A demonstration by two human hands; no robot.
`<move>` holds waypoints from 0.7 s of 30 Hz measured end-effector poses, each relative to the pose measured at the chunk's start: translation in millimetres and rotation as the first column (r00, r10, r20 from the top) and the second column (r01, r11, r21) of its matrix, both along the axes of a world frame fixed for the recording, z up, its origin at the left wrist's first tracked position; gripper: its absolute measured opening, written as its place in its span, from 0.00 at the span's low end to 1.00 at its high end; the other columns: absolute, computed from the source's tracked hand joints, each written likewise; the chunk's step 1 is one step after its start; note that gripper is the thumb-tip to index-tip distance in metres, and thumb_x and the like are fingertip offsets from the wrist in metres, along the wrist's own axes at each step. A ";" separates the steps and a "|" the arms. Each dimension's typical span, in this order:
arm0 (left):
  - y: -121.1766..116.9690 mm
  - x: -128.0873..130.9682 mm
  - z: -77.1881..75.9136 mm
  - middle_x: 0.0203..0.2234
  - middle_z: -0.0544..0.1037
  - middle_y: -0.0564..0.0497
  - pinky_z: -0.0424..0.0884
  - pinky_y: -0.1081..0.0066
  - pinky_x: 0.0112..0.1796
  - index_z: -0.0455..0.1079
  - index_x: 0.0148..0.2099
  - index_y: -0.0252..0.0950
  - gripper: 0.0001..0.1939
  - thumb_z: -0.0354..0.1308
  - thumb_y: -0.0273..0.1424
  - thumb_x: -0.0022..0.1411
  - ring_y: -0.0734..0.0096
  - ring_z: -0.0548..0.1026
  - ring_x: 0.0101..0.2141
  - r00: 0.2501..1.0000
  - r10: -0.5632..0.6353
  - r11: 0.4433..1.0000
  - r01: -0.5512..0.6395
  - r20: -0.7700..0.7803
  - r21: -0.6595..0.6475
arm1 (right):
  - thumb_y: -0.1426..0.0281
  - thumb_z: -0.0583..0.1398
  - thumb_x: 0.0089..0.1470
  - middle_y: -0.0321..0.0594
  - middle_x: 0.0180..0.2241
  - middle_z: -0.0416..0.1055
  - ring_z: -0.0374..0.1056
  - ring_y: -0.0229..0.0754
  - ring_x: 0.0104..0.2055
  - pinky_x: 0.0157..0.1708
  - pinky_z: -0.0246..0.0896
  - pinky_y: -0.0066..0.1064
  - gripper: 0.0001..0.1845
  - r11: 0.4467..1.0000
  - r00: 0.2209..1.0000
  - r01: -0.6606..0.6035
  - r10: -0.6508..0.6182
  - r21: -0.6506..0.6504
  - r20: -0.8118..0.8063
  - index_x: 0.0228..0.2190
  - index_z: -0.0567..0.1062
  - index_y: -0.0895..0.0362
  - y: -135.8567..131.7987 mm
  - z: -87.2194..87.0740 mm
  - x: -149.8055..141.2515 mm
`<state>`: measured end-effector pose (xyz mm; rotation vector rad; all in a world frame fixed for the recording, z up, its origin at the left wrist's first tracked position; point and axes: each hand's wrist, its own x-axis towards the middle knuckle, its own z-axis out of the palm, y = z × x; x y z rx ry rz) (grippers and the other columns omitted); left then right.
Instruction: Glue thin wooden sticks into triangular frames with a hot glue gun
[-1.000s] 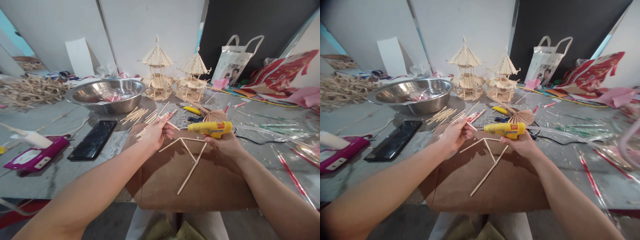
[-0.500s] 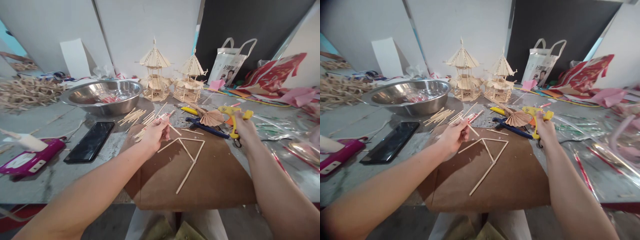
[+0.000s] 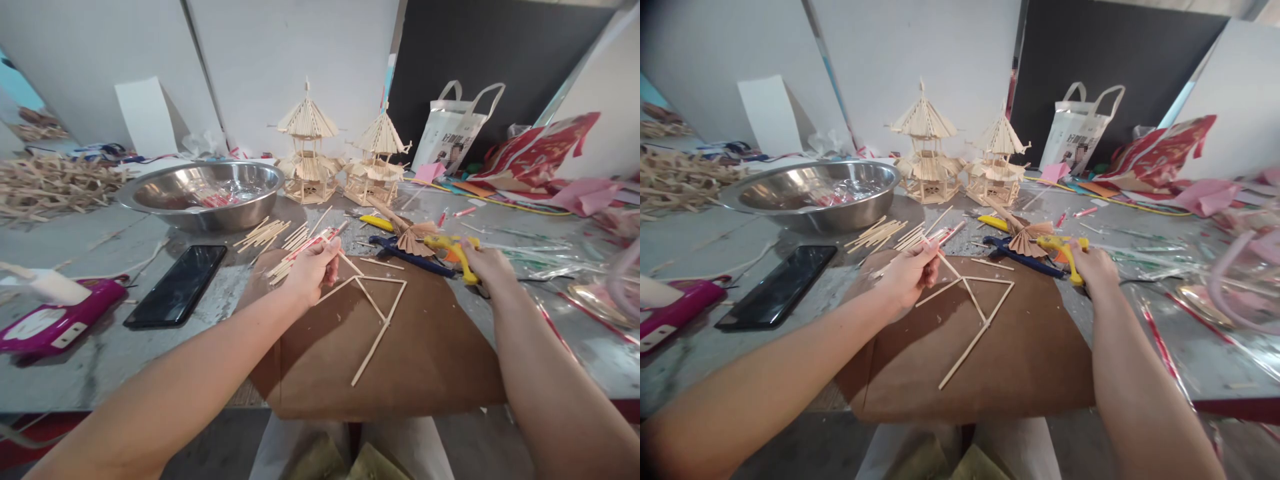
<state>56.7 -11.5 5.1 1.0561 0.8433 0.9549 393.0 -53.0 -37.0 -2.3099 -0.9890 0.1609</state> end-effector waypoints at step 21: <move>-7.9 6.6 -8.5 0.08 0.55 0.60 0.44 0.79 0.12 0.64 0.20 0.32 0.20 0.56 0.46 0.42 0.86 0.51 0.10 0.962 -0.021 0.988 0.062 -0.271 0.143 | 0.60 0.55 0.41 0.35 0.21 0.69 0.60 0.34 0.23 0.24 0.52 0.24 0.16 0.641 0.637 -0.767 0.766 0.037 -0.082 0.26 0.76 0.58 -7.5 55.2 -167.7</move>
